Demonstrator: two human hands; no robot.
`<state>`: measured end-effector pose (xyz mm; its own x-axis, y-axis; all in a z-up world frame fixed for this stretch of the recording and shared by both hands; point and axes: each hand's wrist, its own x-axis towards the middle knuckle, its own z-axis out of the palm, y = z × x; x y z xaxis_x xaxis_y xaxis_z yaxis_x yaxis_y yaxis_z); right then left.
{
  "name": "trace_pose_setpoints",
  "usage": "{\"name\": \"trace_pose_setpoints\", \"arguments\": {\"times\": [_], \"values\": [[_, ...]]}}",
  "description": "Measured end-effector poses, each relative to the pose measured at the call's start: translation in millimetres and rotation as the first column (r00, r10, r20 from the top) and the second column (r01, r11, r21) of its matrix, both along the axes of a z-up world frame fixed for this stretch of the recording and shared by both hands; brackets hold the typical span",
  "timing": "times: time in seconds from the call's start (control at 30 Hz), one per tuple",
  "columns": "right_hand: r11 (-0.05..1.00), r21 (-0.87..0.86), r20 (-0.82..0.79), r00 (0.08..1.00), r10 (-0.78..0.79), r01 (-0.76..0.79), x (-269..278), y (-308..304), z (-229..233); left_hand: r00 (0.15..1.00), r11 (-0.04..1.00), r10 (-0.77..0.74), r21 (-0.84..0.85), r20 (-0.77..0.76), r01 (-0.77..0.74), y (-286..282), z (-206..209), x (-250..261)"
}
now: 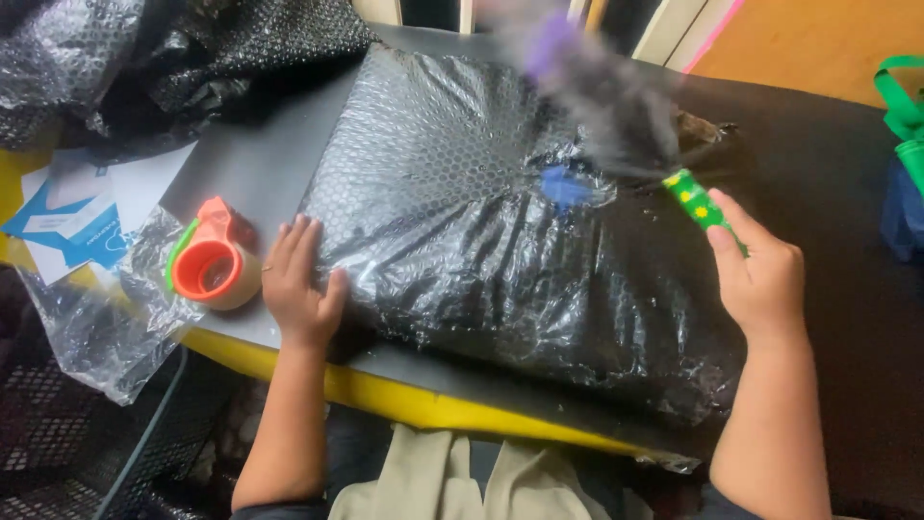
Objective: The person secures a large black bubble-wrapped package on a table using clear packing tape. They apply multiple strips of tape to seal the edges and smooth the surface. Finally, they use a feather duster to wipe the top of the package.
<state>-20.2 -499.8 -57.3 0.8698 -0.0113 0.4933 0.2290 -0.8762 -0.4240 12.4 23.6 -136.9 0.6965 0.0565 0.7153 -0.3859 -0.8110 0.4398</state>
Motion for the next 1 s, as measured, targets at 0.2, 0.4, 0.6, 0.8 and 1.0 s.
{"name": "trace_pose_setpoints", "arguments": {"times": [0.2,0.4,0.6,0.8,1.0], "values": [[0.899,0.404,-0.243,0.928,0.282,-0.168,-12.6,-15.9,-20.9,0.999,1.000,-0.006,0.025,0.047,0.005,1.1,-2.2,1.8],[0.993,0.083,0.033,0.996,0.083,-0.086,-7.7,-4.9,-26.9,0.999,1.000,-0.009,0.025,0.034,0.008,0.4,-2.3,0.2],[0.926,0.376,-0.107,0.991,0.083,-0.037,-50.0,-69.8,-39.5,1.000,1.000,-0.004,0.005,0.027,0.004,-5.7,1.7,-1.1],[0.882,0.446,-0.321,0.947,-0.004,0.155,-70.6,-112.8,-45.5,0.994,0.999,0.009,0.039,0.106,-0.014,-7.7,0.0,2.5],[0.850,0.474,-0.060,0.972,-0.229,0.230,-64.7,-120.0,-60.6,0.994,0.999,0.006,0.049,0.109,-0.012,-7.3,-2.0,2.2]]}}
